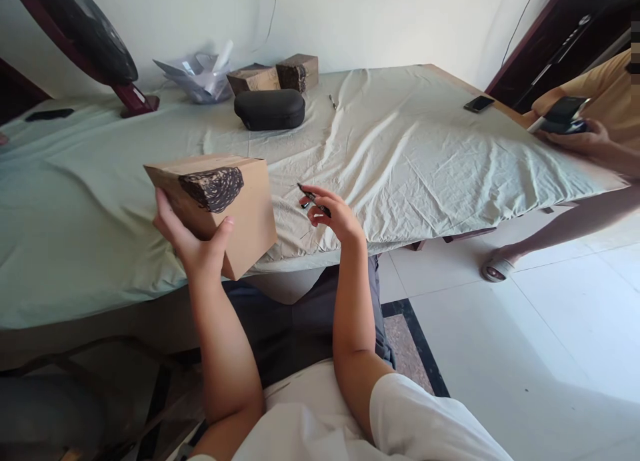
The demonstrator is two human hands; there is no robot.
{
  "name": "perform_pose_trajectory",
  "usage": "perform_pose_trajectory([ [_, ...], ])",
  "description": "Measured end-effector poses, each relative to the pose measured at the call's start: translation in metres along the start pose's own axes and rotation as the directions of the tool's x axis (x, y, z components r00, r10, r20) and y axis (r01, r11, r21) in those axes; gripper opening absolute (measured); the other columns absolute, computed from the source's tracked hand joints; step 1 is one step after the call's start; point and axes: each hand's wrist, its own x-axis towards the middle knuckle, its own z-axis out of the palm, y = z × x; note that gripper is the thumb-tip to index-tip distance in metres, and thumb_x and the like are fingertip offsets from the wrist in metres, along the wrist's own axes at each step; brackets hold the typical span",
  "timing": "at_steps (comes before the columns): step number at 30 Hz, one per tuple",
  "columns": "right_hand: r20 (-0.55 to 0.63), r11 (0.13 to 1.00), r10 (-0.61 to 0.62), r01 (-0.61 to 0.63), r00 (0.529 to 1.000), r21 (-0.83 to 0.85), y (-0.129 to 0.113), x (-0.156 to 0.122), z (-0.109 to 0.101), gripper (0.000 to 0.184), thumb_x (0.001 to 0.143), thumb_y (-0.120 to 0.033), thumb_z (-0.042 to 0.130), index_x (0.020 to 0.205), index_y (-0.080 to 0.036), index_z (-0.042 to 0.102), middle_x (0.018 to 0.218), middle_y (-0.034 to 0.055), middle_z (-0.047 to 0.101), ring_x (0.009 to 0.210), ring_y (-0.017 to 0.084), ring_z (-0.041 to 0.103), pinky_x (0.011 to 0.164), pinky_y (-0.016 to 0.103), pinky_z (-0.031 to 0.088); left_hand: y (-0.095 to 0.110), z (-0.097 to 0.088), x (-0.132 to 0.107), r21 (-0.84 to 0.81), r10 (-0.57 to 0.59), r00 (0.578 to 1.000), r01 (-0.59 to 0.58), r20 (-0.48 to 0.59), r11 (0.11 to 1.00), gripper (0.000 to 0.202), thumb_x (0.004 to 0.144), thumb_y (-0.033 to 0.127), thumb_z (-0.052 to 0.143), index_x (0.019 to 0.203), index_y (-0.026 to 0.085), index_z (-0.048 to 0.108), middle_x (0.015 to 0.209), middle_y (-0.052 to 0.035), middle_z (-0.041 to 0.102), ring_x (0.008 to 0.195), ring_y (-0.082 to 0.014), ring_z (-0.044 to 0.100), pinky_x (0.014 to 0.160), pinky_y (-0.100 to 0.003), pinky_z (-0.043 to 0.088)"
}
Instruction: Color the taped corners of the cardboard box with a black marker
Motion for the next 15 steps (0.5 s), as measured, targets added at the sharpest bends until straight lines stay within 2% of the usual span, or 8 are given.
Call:
perform_pose_trajectory([
  [3,0.025,0.939,0.132,-0.117,0.991,-0.322,0.011,0.007,0.000,0.041,0.086,-0.035,0.066,0.123,-0.021,0.076,0.108,0.0059,0.072,0.072,0.013,0.056,0.062,0.027,0.043,-0.010,-0.001,0.001,-0.058,0.015,1.000,-0.016,-0.015,0.998,0.117,0.077,0.045,0.082,0.175,0.018,0.024,0.167,-0.0234,0.037,0.165,-0.0381,0.036,0.138,-0.049,0.030],
  [5,0.026,0.817,0.161,-0.118,0.987,-0.564,0.017,0.010,0.003,0.030,0.086,-0.035,0.067,0.113,-0.022,0.074,0.103,0.0033,0.066,0.079,0.015,0.055,0.067,0.028,0.042,-0.013,-0.002,0.001,-0.058,0.000,1.000,-0.001,-0.008,0.998,0.116,0.079,0.042,0.081,0.176,0.019,0.021,0.169,-0.0229,0.035,0.166,-0.0372,0.035,0.139,-0.048,0.030],
  [7,0.039,0.686,0.170,-0.090,0.985,-0.722,0.021,0.013,0.007,0.023,0.086,-0.034,0.070,0.107,-0.023,0.070,0.103,0.0027,0.063,0.088,0.018,0.056,0.074,0.029,0.043,-0.014,-0.003,0.001,-0.046,-0.016,1.000,0.016,-0.004,0.999,0.115,0.081,0.039,0.080,0.176,0.020,0.019,0.171,-0.0223,0.035,0.167,-0.0359,0.034,0.139,-0.047,0.030],
  [9,0.076,0.617,0.196,-0.063,0.978,-0.784,0.023,0.014,0.011,0.024,0.086,-0.035,0.072,0.106,-0.023,0.066,0.108,0.0036,0.062,0.095,0.020,0.057,0.079,0.030,0.044,-0.013,-0.004,0.001,-0.056,-0.013,1.000,0.012,-0.008,0.998,0.114,0.082,0.038,0.079,0.177,0.019,0.019,0.171,-0.0223,0.034,0.168,-0.0354,0.033,0.140,-0.046,0.029],
  [11,0.106,0.592,0.246,-0.063,0.964,-0.804,0.023,0.014,0.015,0.028,0.087,-0.038,0.073,0.109,-0.024,0.064,0.117,0.0053,0.063,0.099,0.021,0.059,0.081,0.030,0.045,-0.013,-0.004,0.000,-0.095,0.004,1.000,-0.005,-0.018,0.996,0.113,0.081,0.039,0.079,0.177,0.018,0.021,0.170,-0.0225,0.034,0.168,-0.0365,0.033,0.140,-0.045,0.029],
  [15,0.055,0.528,0.318,-0.128,0.946,-0.839,0.018,0.010,0.021,0.037,0.090,-0.043,0.074,0.120,-0.024,0.063,0.128,0.0081,0.061,0.100,0.022,0.060,0.081,0.030,0.046,-0.015,-0.005,0.000,-0.152,0.014,0.999,-0.019,-0.031,0.988,0.111,0.082,0.041,0.080,0.176,0.019,0.024,0.168,-0.0229,0.036,0.167,-0.0390,0.034,0.139,-0.048,0.030],
])
